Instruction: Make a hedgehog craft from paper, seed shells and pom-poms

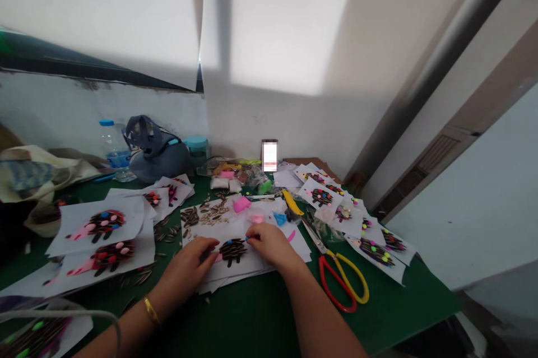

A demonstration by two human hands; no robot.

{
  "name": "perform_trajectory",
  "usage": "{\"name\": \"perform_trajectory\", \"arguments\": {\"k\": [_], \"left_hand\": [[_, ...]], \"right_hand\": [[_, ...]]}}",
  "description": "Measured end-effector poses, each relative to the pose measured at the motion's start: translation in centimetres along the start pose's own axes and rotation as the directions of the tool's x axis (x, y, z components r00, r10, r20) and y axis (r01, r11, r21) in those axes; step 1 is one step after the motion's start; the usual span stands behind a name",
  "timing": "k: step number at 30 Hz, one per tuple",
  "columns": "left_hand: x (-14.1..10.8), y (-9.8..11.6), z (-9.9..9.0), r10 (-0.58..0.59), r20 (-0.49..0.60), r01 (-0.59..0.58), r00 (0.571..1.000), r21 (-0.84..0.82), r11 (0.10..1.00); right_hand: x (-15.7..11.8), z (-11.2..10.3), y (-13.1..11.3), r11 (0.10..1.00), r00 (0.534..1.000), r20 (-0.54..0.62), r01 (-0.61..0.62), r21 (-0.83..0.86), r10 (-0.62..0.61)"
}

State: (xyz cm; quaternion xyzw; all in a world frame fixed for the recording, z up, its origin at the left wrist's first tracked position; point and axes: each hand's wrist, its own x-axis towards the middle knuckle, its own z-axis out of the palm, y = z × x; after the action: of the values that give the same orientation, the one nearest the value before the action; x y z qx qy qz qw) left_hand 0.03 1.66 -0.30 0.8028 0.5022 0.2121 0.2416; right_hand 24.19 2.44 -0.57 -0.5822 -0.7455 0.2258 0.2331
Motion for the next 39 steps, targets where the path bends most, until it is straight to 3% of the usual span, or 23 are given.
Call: {"name": "perform_trajectory", "arguments": {"k": [16,25,39], "left_hand": [[0.0,-0.2,0.3,0.029,-0.006,-0.029,1.0,0.06,0.998],[-0.2,-0.1,0.3,0.036,-0.008,-0.035,0.999,0.077,0.996],[-0.1,-0.1,0.2,0.029,0.002,-0.029,1.0,0.083,0.996]], "right_hand": [[0.4,1.5,0.7,0.999,0.999,0.002,-0.034,-0.005,0.034],[0.3,1.4,0.2,0.997,0.999,0.005,0.049,-0.051,-0.049],[0.4,1.7,0.4,0.996,0.999,0.005,-0.053,-0.068,0.053]]}}
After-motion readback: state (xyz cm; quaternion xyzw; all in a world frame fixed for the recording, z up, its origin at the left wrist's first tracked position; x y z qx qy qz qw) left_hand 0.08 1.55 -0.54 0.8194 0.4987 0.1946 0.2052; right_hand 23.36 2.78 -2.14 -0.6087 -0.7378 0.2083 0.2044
